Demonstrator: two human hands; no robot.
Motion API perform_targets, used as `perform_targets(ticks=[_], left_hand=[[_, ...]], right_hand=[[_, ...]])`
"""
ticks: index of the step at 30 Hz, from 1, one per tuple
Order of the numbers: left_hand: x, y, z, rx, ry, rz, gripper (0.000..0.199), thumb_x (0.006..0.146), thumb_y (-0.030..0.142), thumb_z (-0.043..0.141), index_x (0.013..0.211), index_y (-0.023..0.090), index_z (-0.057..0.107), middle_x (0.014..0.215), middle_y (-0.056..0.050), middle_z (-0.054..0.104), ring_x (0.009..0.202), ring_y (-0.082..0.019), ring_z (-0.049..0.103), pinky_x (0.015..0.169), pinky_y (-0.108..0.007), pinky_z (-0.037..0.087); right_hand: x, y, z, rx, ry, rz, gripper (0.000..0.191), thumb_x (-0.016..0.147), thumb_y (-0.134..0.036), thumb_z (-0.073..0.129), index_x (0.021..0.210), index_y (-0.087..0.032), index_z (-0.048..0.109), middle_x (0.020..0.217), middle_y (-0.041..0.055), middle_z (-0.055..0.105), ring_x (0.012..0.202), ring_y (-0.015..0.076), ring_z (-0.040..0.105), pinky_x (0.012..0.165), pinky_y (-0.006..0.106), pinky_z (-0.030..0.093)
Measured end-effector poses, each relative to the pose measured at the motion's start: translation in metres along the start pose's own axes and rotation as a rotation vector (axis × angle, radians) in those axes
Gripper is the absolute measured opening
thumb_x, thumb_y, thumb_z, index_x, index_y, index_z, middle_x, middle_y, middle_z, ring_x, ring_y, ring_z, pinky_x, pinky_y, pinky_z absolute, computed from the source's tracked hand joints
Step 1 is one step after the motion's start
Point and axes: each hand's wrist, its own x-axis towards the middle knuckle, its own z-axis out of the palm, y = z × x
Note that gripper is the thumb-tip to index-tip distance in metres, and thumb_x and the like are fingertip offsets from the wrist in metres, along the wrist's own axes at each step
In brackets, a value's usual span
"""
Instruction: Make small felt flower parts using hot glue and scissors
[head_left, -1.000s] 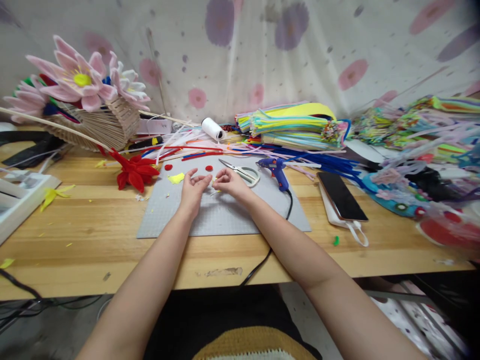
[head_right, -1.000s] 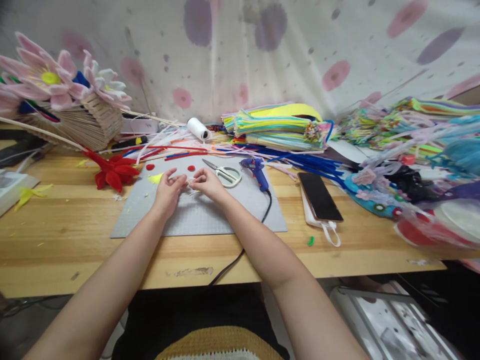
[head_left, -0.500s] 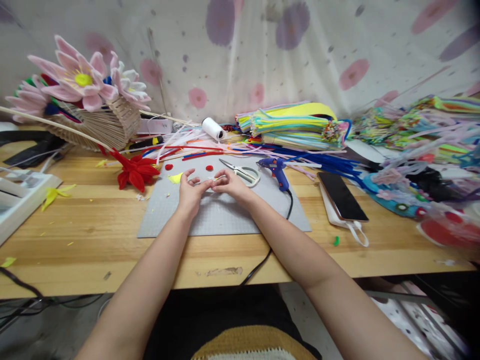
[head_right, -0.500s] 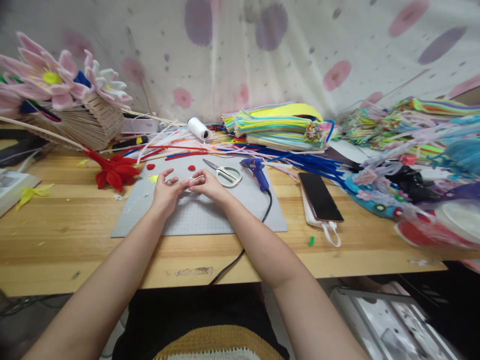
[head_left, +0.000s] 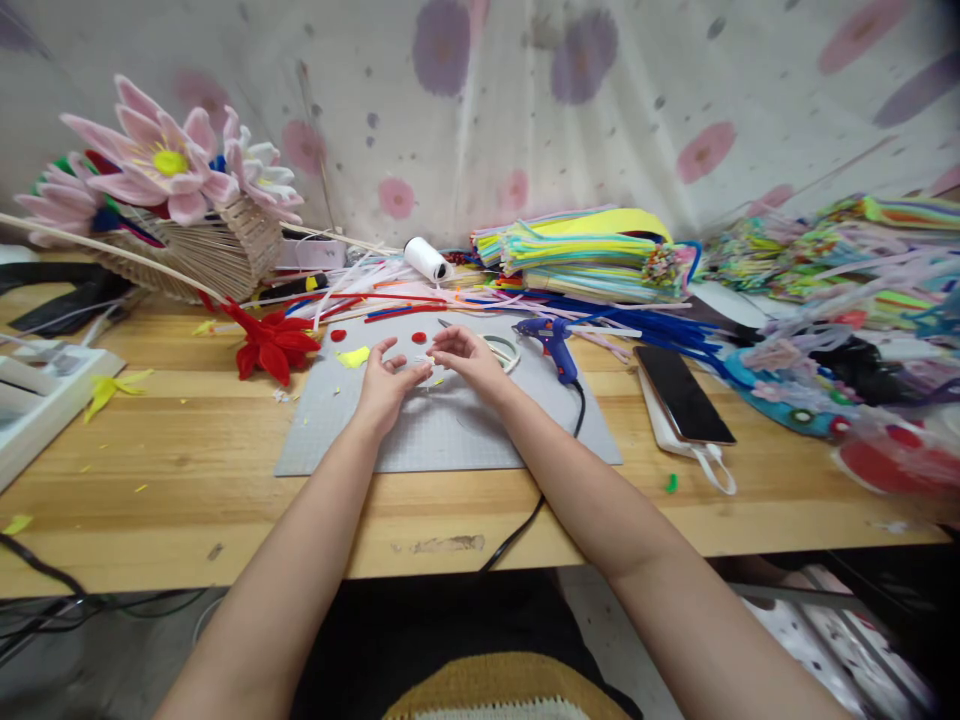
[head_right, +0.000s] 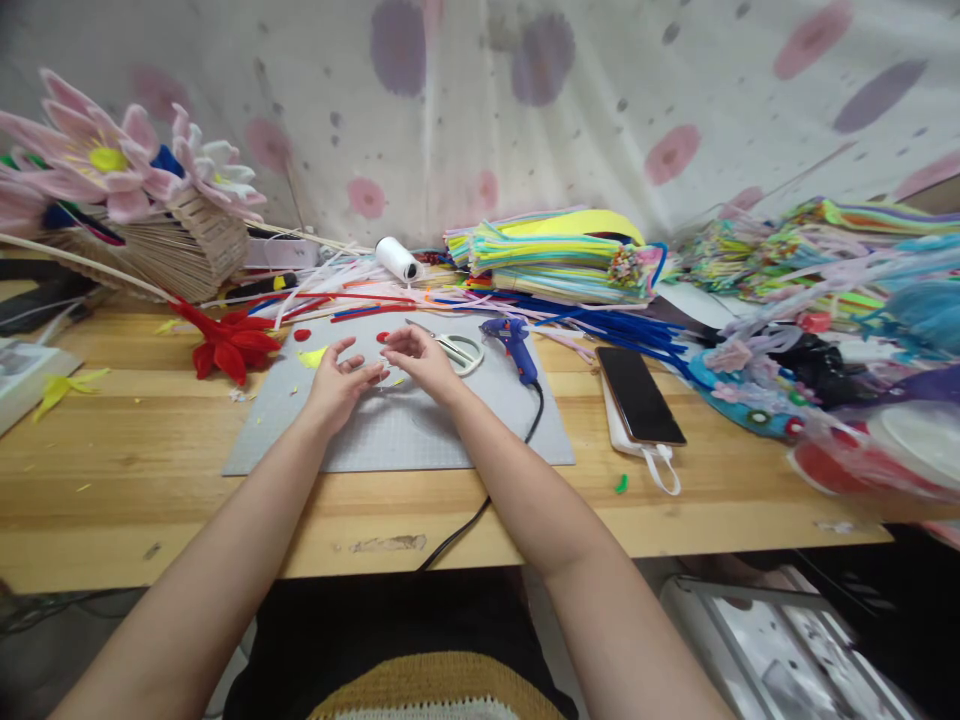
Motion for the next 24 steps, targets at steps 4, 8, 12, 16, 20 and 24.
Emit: perform_targets(ticks=[4, 8, 12, 16, 20, 24], left_hand=[[-0.001, 0.001, 0.002, -0.015, 0.010, -0.074, 0.066, 0.052, 0.006, 0.076, 0.107, 0.021, 0.043, 0.087, 0.002, 0.045, 0.070, -0.008, 0.059, 0.078, -0.035, 0.053], [-0.002, 0.002, 0.002, -0.019, 0.036, -0.091, 0.062, 0.054, 0.004, 0.074, 0.105, 0.019, 0.044, 0.085, 0.001, 0.048, 0.070, -0.009, 0.060, 0.078, -0.032, 0.052], [-0.002, 0.005, 0.002, -0.034, -0.023, -0.113, 0.052, 0.060, 0.009, 0.073, 0.103, 0.017, 0.044, 0.082, 0.000, 0.055, 0.067, -0.009, 0.061, 0.078, -0.033, 0.051], [-0.001, 0.006, 0.001, -0.028, -0.043, -0.122, 0.038, 0.069, 0.017, 0.068, 0.099, 0.015, 0.045, 0.078, -0.002, 0.060, 0.065, -0.012, 0.064, 0.075, -0.033, 0.051], [-0.002, 0.002, 0.000, 0.005, -0.057, -0.083, 0.045, 0.061, 0.010, 0.071, 0.098, 0.015, 0.046, 0.080, -0.001, 0.059, 0.067, -0.012, 0.064, 0.074, -0.032, 0.051], [-0.004, -0.001, 0.001, 0.025, -0.027, -0.062, 0.052, 0.055, 0.006, 0.073, 0.098, 0.016, 0.047, 0.082, 0.001, 0.057, 0.066, -0.010, 0.063, 0.073, -0.030, 0.050]], right_hand=[[-0.003, 0.000, 0.002, 0.096, -0.115, 0.063, 0.036, 0.062, -0.032, 0.071, 0.091, -0.020, 0.053, 0.081, -0.0001, 0.066, 0.073, 0.0121, 0.060, 0.069, 0.026, 0.047], [-0.002, 0.003, 0.002, 0.145, -0.108, 0.084, 0.039, 0.060, -0.029, 0.073, 0.091, -0.019, 0.052, 0.076, -0.0014, 0.067, 0.067, 0.0105, 0.060, 0.067, 0.026, 0.047], [0.000, 0.005, 0.001, 0.132, -0.026, 0.086, 0.040, 0.056, -0.029, 0.075, 0.086, -0.019, 0.050, 0.068, -0.0043, 0.064, 0.060, 0.0088, 0.058, 0.061, 0.024, 0.046], [0.000, 0.008, 0.001, 0.100, 0.062, 0.108, 0.042, 0.054, -0.032, 0.074, 0.084, -0.020, 0.047, 0.064, -0.0063, 0.060, 0.057, 0.0081, 0.056, 0.057, 0.023, 0.046], [0.000, 0.010, 0.002, 0.076, 0.089, 0.107, 0.042, 0.054, -0.033, 0.074, 0.083, -0.020, 0.046, 0.062, -0.0070, 0.058, 0.055, 0.0082, 0.056, 0.055, 0.023, 0.046], [0.000, 0.010, 0.003, 0.084, 0.066, 0.107, 0.041, 0.054, -0.033, 0.074, 0.082, -0.020, 0.046, 0.061, -0.0069, 0.059, 0.056, 0.0088, 0.057, 0.056, 0.024, 0.047]])
